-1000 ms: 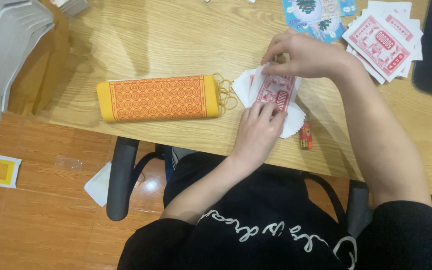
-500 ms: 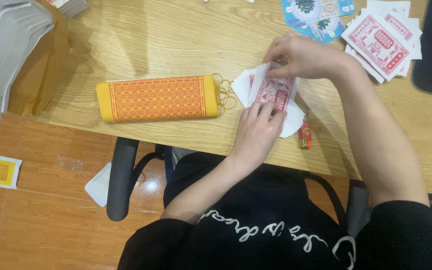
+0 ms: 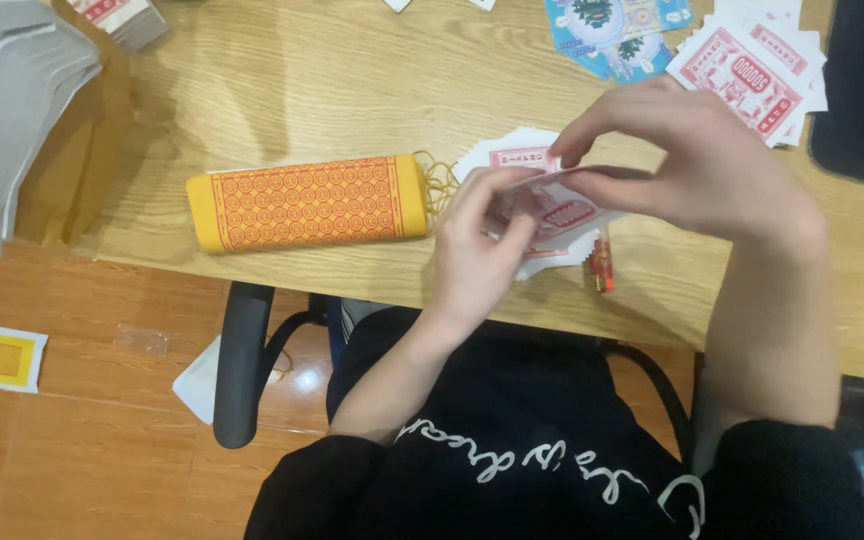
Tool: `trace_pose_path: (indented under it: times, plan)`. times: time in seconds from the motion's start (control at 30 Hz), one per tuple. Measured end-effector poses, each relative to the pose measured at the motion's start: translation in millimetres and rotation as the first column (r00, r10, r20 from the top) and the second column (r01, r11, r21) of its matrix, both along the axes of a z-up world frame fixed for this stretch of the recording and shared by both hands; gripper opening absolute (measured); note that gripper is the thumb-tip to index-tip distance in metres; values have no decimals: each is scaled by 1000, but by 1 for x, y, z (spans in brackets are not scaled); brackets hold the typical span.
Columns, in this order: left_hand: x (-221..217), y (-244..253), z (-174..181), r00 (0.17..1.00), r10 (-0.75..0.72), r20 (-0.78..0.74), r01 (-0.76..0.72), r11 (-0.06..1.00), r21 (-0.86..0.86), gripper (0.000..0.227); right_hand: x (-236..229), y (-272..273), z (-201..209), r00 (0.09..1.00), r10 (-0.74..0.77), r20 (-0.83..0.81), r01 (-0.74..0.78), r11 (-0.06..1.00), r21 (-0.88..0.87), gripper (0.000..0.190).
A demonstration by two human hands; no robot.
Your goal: The person bundles printed paper slips by placing them into a larger yellow paper wrap and securing the bundle with a rubber band.
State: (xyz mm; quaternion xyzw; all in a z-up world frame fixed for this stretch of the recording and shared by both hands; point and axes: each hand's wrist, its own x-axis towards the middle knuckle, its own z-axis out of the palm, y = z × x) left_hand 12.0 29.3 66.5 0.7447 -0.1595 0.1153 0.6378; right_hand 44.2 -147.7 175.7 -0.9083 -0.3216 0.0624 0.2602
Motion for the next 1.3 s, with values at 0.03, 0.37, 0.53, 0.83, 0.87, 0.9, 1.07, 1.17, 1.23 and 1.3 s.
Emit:
trace_pose_path:
  times: [0.03,0.37,0.53,0.83,0.87,0.9,1.07,1.17,1.23,1.3]
  plan:
    - [2,0,1,999,4,-54,-11,991,-136,19,-10,-3,-2,998,-62,31,55,984,172,19]
    - [6,-16,-22,995,18,-97,-36,982,-184,31,-41,32,-135,781,-583,-226,509,383,771,44]
    - [9,-20,-27,990,-31,-138,9,988,-157,27,-36,41,-134,728,-637,-254,544,310,780,40]
    - [19,-25,-58,949,-65,-310,-106,857,-504,21,-38,14,-144,757,-589,-282,556,356,751,28]
    - [18,-27,-49,933,-142,-330,-109,764,-636,24,-39,7,-147,755,-580,-306,569,348,745,21]
    - [15,-26,-43,932,-151,-328,-101,764,-637,24,-38,-2,-142,750,-587,-304,571,344,745,21]
    - [13,-21,-41,929,-284,-236,97,805,-586,27,-16,-88,-131,493,-719,-489,710,9,704,17]
    - [15,-14,-40,936,-230,-267,63,855,-515,21,-10,-137,-129,391,-716,-578,728,-143,670,15]
    - [14,-13,-37,942,-217,-257,68,871,-486,19,-5,-154,-129,342,-731,-590,746,-171,644,10]
    - [11,-11,-26,947,-205,-247,74,888,-454,16,1,-166,-130,293,-742,-603,760,-202,617,6]
